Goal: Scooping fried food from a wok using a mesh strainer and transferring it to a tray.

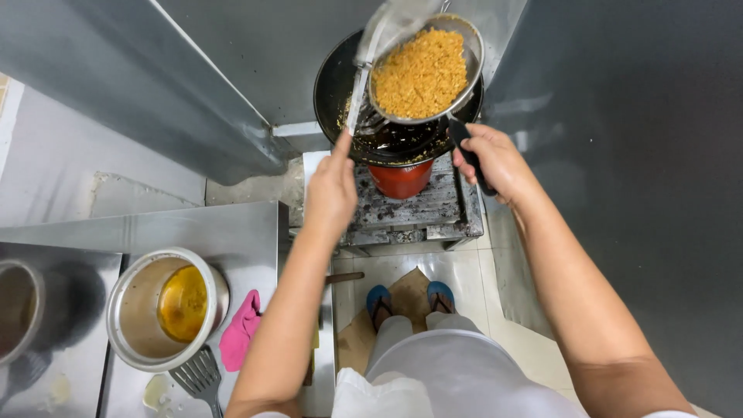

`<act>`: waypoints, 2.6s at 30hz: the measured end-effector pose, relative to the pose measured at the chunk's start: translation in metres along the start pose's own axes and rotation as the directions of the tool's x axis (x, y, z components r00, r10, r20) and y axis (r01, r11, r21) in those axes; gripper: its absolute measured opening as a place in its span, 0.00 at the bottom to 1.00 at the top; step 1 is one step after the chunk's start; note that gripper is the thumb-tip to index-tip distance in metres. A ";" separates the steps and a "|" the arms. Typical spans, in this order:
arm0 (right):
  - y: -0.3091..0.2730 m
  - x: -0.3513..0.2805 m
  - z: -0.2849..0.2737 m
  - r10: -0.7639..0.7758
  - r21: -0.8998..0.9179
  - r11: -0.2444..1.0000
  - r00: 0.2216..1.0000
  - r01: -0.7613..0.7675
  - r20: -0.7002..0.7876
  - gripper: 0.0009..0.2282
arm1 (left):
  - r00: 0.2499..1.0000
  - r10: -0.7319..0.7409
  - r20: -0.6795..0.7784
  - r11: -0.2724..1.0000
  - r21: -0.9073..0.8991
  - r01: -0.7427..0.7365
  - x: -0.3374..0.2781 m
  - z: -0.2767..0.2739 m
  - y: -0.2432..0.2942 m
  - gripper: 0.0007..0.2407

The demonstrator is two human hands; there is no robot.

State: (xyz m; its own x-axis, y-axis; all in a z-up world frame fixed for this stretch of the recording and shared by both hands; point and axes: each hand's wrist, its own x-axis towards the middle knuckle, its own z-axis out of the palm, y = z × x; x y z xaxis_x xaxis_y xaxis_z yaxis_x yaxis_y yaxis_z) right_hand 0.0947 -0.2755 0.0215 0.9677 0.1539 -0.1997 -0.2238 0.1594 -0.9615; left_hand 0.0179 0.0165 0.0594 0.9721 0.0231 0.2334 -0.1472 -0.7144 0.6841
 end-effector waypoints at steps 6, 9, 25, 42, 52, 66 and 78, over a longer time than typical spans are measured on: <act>-0.019 0.008 -0.016 -0.025 -0.003 1.000 0.999 0.025 -0.029 0.17 | 0.959 -0.261 0.112 0.949 0.210 0.234 0.026 -0.047 -0.008 0.23; -0.063 -0.012 0.001 -0.033 0.007 0.999 0.999 0.034 -0.033 0.17 | 0.943 -0.295 0.152 0.945 0.193 0.265 0.037 -0.047 -0.023 0.23; -0.094 -0.013 -0.018 -0.067 0.003 0.998 0.998 0.067 -0.011 0.19 | 0.685 -0.494 0.536 0.483 -0.486 0.728 0.030 0.057 -0.003 0.24; -0.024 0.007 -0.030 -0.001 -0.069 0.998 0.998 -0.004 -0.069 0.14 | 0.944 -0.251 0.215 0.966 -0.009 0.259 0.006 -0.013 -0.007 0.22; -0.016 -0.012 0.018 0.025 0.132 0.991 1.000 -0.026 0.011 0.16 | 0.998 0.050 -0.023 0.977 0.208 -0.044 -0.034 0.032 0.004 0.23; -0.021 -0.014 0.031 0.028 0.086 0.996 0.999 -0.030 0.020 0.18 | 0.967 0.217 -0.133 0.952 0.248 -0.180 -0.031 0.049 -0.024 0.24; -0.045 0.002 -0.005 -0.002 0.022 1.000 1.000 0.002 0.007 0.14 | 0.942 -0.335 0.032 0.921 -0.197 0.335 0.029 -0.015 -0.036 0.20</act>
State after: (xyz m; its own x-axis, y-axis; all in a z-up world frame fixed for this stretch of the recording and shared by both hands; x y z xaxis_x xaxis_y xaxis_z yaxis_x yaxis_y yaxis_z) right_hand 0.1073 -0.2867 0.0631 0.9673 0.1601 -0.1966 -0.2245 0.1806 -0.9576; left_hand 0.0485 0.0527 0.0518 0.9706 0.2387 -0.0317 0.1536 -0.5126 0.8448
